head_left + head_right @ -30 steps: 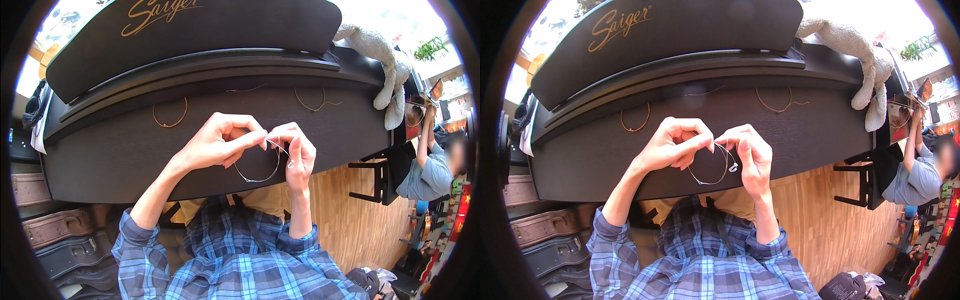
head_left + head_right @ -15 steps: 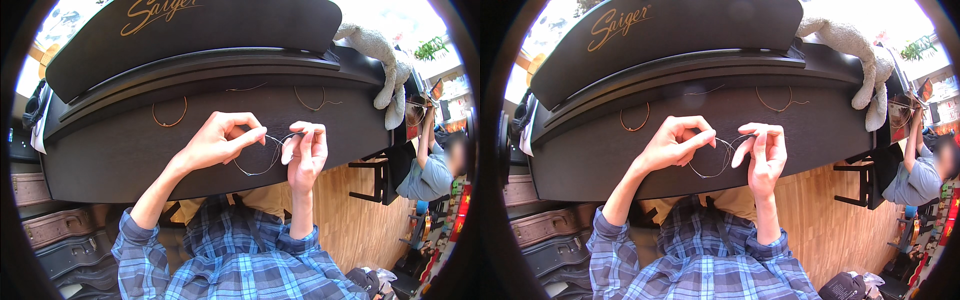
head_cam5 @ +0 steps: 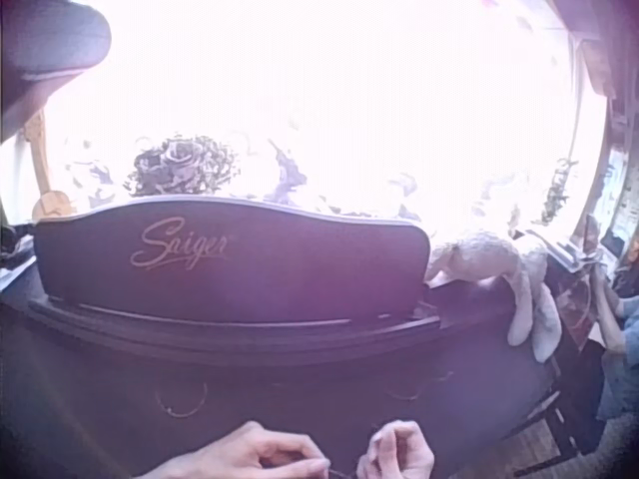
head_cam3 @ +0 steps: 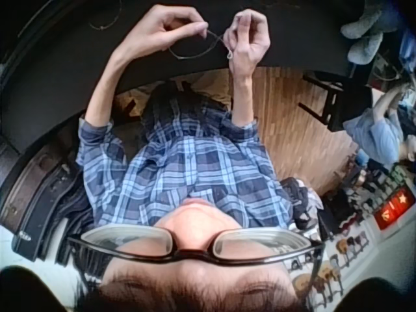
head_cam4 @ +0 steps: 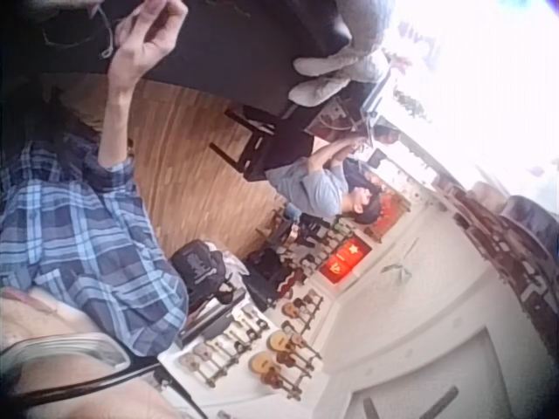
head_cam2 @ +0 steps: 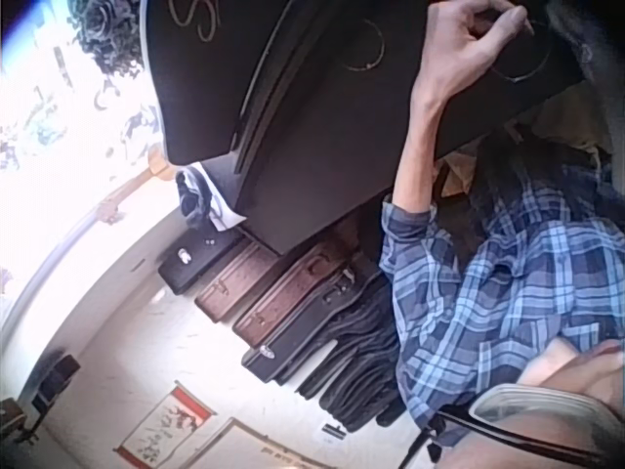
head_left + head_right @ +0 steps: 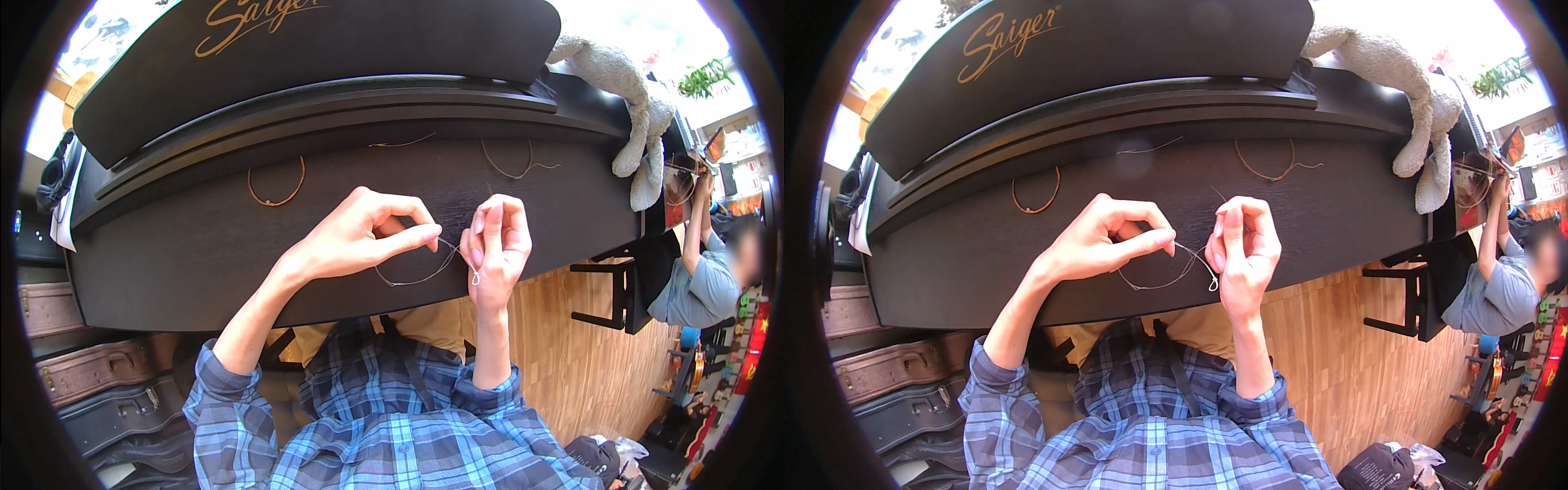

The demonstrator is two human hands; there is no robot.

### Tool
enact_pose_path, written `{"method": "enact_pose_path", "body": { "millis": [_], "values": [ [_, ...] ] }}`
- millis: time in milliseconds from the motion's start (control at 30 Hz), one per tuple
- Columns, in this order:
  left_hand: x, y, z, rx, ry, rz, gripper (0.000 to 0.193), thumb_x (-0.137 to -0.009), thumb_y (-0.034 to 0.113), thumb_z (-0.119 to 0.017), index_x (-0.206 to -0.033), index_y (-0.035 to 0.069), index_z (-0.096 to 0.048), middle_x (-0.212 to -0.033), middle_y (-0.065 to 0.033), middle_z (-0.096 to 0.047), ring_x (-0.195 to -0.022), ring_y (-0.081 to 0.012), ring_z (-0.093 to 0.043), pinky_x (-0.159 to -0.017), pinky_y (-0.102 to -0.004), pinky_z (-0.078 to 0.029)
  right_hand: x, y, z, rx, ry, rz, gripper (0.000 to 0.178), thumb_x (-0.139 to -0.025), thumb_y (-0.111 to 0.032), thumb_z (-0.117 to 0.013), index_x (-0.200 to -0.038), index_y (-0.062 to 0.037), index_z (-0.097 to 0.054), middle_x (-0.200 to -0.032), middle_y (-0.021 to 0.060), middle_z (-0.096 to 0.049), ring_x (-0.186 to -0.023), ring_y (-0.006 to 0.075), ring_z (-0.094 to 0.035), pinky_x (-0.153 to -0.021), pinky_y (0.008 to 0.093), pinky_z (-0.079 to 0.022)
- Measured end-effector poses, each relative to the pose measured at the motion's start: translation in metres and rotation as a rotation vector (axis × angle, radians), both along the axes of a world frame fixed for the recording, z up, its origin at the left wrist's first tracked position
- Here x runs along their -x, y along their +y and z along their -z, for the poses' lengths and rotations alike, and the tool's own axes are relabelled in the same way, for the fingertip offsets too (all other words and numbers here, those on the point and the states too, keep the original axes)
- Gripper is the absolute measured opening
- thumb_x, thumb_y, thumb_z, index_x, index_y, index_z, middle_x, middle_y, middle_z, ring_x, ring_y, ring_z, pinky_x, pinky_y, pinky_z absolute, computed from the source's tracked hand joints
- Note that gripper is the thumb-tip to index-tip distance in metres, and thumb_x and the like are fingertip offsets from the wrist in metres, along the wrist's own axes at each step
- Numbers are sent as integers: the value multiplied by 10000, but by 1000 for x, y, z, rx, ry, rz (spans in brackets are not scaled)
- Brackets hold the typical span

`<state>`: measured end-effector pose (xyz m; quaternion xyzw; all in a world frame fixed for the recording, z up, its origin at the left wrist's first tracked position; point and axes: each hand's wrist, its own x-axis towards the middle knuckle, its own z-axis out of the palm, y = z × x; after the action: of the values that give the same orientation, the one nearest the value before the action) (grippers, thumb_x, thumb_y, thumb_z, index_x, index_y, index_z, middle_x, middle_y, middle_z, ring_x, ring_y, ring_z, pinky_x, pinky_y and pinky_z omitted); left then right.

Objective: The person manipulates a thin wire with both hands, forming loops and twisting the ends together. The hands repeatedly adjust the wire shape and tighten the knot while working over a dark surface.

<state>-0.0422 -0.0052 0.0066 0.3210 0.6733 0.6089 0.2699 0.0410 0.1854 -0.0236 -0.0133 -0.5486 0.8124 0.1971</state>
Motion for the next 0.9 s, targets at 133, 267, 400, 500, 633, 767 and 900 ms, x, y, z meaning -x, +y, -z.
{"method": "enact_pose_path", "body": {
  "millis": [133,267,400,500,633,767,900],
  "values": [
    [1,-3,-8,113,-30,-94,208,-999,237,-666,-955,39,-713,-532,22,-577,-427,-6,-421,-429,-227,-307,-1,1,5,-14,132,48,133,-1063,-130,-545,-1002,-14,-562,-866,43,-548,-516,27,-420,-449,196,-361],
    [-1,1,-13,115,-159,-174,245,-1005,246,-662,-916,18,-683,-536,16,-582,-389,-22,-426,-381,-222,-312,-2,2,7,-129,166,23,113,-1030,-77,-591,-965,15,-583,-928,73,-556,-541,51,-482,-475,210,-422],
    [0,0,-12,92,-198,-193,287,-990,298,-679,-932,18,-692,-542,10,-591,-390,-35,-439,-385,-229,-333,-4,-2,4,-256,112,29,68,-934,18,-699,-900,32,-642,-953,62,-522,-597,69,-549,-503,208,-470],
    [1,-1,-10,85,-223,-176,302,-979,324,-690,-951,24,-701,-555,2,-607,-400,-39,-452,-394,-234,-346,-5,-3,0,-306,48,52,104,-862,57,-767,-903,27,-677,-942,38,-497,-646,57,-567,-520,198,-482],
    [0,0,-7,62,-205,-141,234,-986,256,-697,-942,31,-647,-531,42,-538,-419,-17,-430,-404,-217,-308,-5,-4,-1,-413,25,107,141,-827,73,-794,-907,18,-692,-936,33,-502,-655,45,-567,-534,189,-473],
    [2,-3,-5,64,-37,-55,226,-956,261,-734,-957,51,-650,-518,53,-501,-443,-15,-422,-446,-223,-298,-3,-5,-2,-509,47,125,169,-795,95,-812,-888,11,-698,-926,35,-519,-654,41,-573,-543,182,-463],
    [4,-3,-1,72,48,-21,216,-934,240,-756,-982,54,-657,-510,53,-483,-451,-14,-419,-460,-225,-291,-3,-7,-3,-475,25,158,191,-770,96,-832,-839,1,-681,-870,33,-549,-619,42,-576,-525,181,-455]
  ]
}}
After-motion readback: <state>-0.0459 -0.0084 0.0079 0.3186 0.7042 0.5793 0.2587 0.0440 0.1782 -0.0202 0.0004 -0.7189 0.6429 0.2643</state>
